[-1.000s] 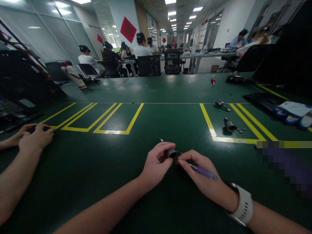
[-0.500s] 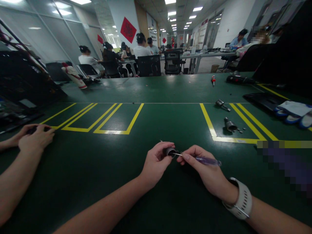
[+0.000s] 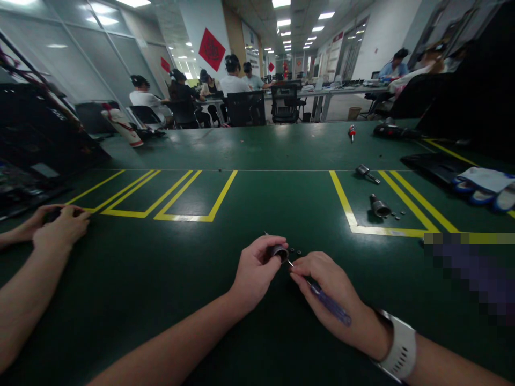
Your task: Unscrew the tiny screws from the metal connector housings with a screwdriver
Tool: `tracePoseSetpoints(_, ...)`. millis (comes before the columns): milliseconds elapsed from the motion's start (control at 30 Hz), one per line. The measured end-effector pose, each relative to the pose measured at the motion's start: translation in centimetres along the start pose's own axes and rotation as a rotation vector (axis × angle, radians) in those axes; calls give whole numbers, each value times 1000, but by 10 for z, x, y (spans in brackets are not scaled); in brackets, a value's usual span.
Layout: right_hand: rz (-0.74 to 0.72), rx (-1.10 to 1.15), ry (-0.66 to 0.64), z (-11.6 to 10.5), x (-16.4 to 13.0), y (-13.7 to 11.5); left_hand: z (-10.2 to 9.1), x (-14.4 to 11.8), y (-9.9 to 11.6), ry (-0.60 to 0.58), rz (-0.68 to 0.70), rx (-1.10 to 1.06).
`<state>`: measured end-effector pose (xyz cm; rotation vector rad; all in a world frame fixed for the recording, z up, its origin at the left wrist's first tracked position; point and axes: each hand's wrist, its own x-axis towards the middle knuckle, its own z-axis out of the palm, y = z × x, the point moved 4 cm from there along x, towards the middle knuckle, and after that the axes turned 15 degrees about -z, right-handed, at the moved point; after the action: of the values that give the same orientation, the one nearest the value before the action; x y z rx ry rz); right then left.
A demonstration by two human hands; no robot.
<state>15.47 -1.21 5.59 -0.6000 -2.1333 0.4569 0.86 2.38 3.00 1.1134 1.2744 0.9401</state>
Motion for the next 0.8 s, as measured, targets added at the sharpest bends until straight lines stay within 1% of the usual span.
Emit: tracePoseSetpoints(800,-83,-61,-15,1,4,-4,1,1,1,27,-20,-22)
